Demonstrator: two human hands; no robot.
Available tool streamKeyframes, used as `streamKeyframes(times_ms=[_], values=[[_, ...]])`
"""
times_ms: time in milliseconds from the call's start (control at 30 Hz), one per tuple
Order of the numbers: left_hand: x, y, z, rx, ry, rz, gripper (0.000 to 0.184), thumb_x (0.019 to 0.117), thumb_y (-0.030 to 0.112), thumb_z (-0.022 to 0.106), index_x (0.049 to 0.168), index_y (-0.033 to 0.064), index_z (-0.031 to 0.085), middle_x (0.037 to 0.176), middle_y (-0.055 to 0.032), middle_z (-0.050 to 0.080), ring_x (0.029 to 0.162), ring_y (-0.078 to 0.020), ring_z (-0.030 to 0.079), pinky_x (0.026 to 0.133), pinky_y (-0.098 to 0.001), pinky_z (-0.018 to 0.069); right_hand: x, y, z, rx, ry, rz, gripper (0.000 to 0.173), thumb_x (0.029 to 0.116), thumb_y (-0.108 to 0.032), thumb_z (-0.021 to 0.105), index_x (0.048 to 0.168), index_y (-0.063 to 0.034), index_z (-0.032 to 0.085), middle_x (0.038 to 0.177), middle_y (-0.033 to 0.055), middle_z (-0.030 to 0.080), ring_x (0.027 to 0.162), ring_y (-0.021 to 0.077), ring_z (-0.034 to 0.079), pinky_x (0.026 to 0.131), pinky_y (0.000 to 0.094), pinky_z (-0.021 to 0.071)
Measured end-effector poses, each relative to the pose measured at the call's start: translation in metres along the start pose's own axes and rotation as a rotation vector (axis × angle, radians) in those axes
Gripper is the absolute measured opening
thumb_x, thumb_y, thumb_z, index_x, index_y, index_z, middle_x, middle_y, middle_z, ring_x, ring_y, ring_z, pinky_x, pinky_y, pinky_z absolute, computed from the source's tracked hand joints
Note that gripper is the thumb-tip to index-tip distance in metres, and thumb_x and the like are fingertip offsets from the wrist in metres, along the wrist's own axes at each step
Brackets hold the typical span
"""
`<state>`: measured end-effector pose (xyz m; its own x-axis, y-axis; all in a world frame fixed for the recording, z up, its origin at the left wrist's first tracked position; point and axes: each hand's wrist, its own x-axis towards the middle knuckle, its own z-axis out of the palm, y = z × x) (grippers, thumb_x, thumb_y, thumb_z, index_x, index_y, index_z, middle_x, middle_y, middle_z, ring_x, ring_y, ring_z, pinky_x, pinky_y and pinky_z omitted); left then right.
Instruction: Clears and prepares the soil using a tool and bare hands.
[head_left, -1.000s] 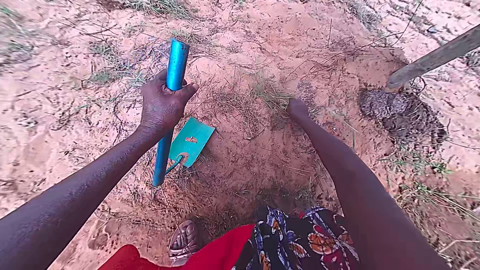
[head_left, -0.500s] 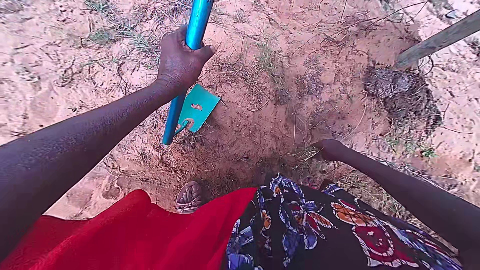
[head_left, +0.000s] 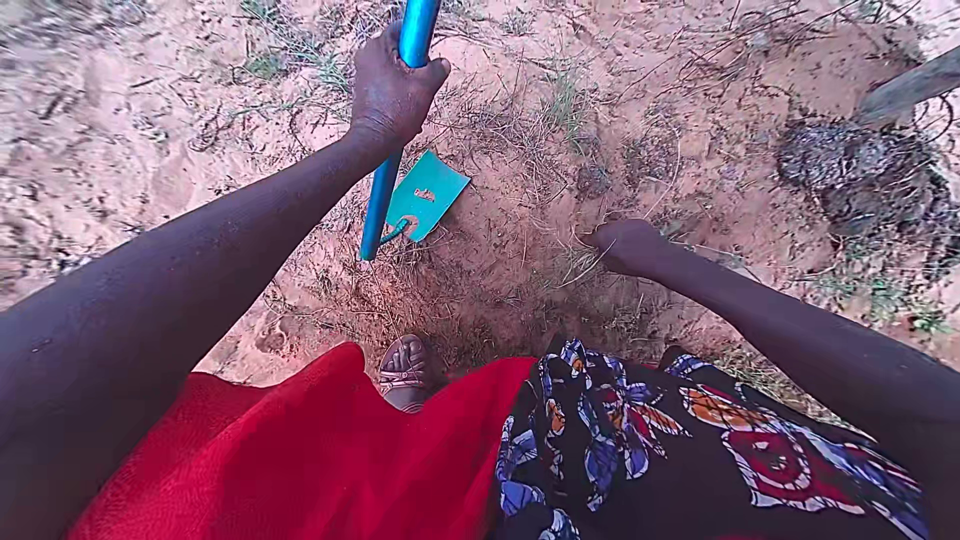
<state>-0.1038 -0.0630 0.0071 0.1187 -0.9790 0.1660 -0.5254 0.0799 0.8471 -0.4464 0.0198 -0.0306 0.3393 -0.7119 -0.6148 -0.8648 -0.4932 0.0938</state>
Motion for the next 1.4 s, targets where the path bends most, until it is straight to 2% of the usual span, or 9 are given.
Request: streamKeyframes(times_ms=[100, 233, 433, 667, 867, 967, 1167, 1300, 1400], values=[[-0.006, 0.006, 0.003, 0.030, -0.023, 0.009, 0.031, 0.0952, 0.028, 0.066, 0.116, 0.0054, 0.062, 0.088, -0.0026, 0.060, 0.066, -0.0097, 0.057, 0.063, -0.0323, 0.0507, 0.027, 0.049, -0.001, -0.064, -0.083, 0.246, 0.027, 0.0960, -0.004, 0.063, 0.122, -0.0014, 0.069, 0.124, 0.0276, 0.065, 0.115, 0.0496, 0.063, 0.084, 0.0681, 0.0517], [-0.011, 0.007, 0.001, 0.026, -0.012, 0.005, 0.028, 0.0955, 0.027, 0.065, 0.112, 0.0049, 0.061, 0.086, -0.0034, 0.059, 0.065, -0.0112, 0.056, 0.062, -0.0337, 0.0503, 0.049, 0.099, -0.001, -0.110, 0.136, 0.235, 0.027, 0.0973, -0.001, 0.060, 0.123, -0.0033, 0.069, 0.116, 0.0285, 0.069, 0.117, 0.0501, 0.062, 0.102, 0.0682, 0.0420], [-0.011, -0.002, -0.002, -0.066, 0.001, 0.026, 0.020, 0.0943, 0.027, 0.066, 0.100, 0.0097, 0.059, 0.074, 0.0054, 0.054, 0.052, -0.0034, 0.049, 0.050, -0.0244, 0.0463, 0.088, 0.098, -0.012, -0.141, 0.436, -0.019, 0.024, 0.0976, 0.003, 0.058, 0.120, 0.0068, 0.065, 0.110, 0.0333, 0.068, 0.117, 0.0545, 0.060, 0.106, 0.0656, 0.0402], [-0.018, -0.010, -0.006, -0.172, 0.001, 0.051, 0.014, 0.0919, 0.024, 0.068, 0.095, 0.0137, 0.058, 0.064, 0.0118, 0.051, 0.045, -0.0001, 0.048, 0.044, -0.0206, 0.0456, 0.155, 0.073, -0.029, -0.042, 0.375, -0.127, 0.037, 0.0961, 0.008, 0.057, 0.133, 0.0051, 0.061, 0.128, 0.0305, 0.064, 0.135, 0.0506, 0.051, 0.115, 0.0593, 0.0376], [-0.020, -0.016, -0.017, -0.236, 0.039, 0.038, 0.011, 0.0922, 0.021, 0.068, 0.096, 0.0155, 0.059, 0.058, 0.0145, 0.050, 0.041, 0.0014, 0.047, 0.040, -0.0182, 0.0450, 0.211, 0.067, -0.027, 0.030, 0.353, 0.084, 0.031, 0.1017, 0.000, 0.053, 0.131, 0.0072, 0.063, 0.127, 0.0295, 0.066, 0.133, 0.0484, 0.053, 0.113, 0.0597, 0.0394], [-0.018, -0.015, -0.015, -0.230, 0.035, 0.056, 0.010, 0.0915, 0.021, 0.068, 0.095, 0.0169, 0.060, 0.058, 0.0157, 0.052, 0.041, 0.0024, 0.048, 0.040, -0.0173, 0.0453, 0.223, 0.058, -0.029, 0.068, 0.324, 0.279, 0.027, 0.1021, -0.001, 0.052, 0.124, 0.0095, 0.064, 0.125, 0.0316, 0.065, 0.128, 0.0507, 0.056, 0.111, 0.0667, 0.0361], [-0.011, -0.007, -0.007, -0.177, -0.012, 0.047, 0.012, 0.0917, 0.021, 0.069, 0.094, 0.0185, 0.057, 0.059, 0.0160, 0.051, 0.042, 0.0024, 0.049, 0.040, -0.0172, 0.0466, 0.244, 0.064, -0.029, -0.019, 0.298, 0.429, 0.042, 0.1029, -0.003, 0.049, 0.140, 0.0157, 0.046, 0.125, 0.0378, 0.062, 0.127, 0.0569, 0.053, 0.112, 0.0719, 0.0291], [-0.008, -0.003, -0.002, -0.141, -0.022, 0.043, 0.013, 0.0919, 0.022, 0.070, 0.094, 0.0181, 0.058, 0.062, 0.0155, 0.052, 0.043, 0.0030, 0.049, 0.041, -0.0166, 0.0452, 0.229, 0.061, -0.039, 0.196, 0.274, 0.487, 0.040, 0.1043, -0.008, 0.049, 0.138, 0.0133, 0.049, 0.129, 0.0379, 0.060, 0.126, 0.0574, 0.055, 0.099, 0.0716, 0.0434], [-0.006, 0.001, 0.002, -0.116, -0.035, 0.026, 0.013, 0.0919, 0.022, 0.070, 0.095, 0.0180, 0.058, 0.063, 0.0145, 0.052, 0.043, 0.0022, 0.049, 0.040, -0.0173, 0.0459, 0.223, 0.061, -0.040, 0.256, 0.234, 0.501, 0.030, 0.0978, -0.006, 0.058, 0.122, 0.0118, 0.060, 0.124, 0.0360, 0.063, 0.115, 0.0558, 0.062, 0.085, 0.0730, 0.0487]])
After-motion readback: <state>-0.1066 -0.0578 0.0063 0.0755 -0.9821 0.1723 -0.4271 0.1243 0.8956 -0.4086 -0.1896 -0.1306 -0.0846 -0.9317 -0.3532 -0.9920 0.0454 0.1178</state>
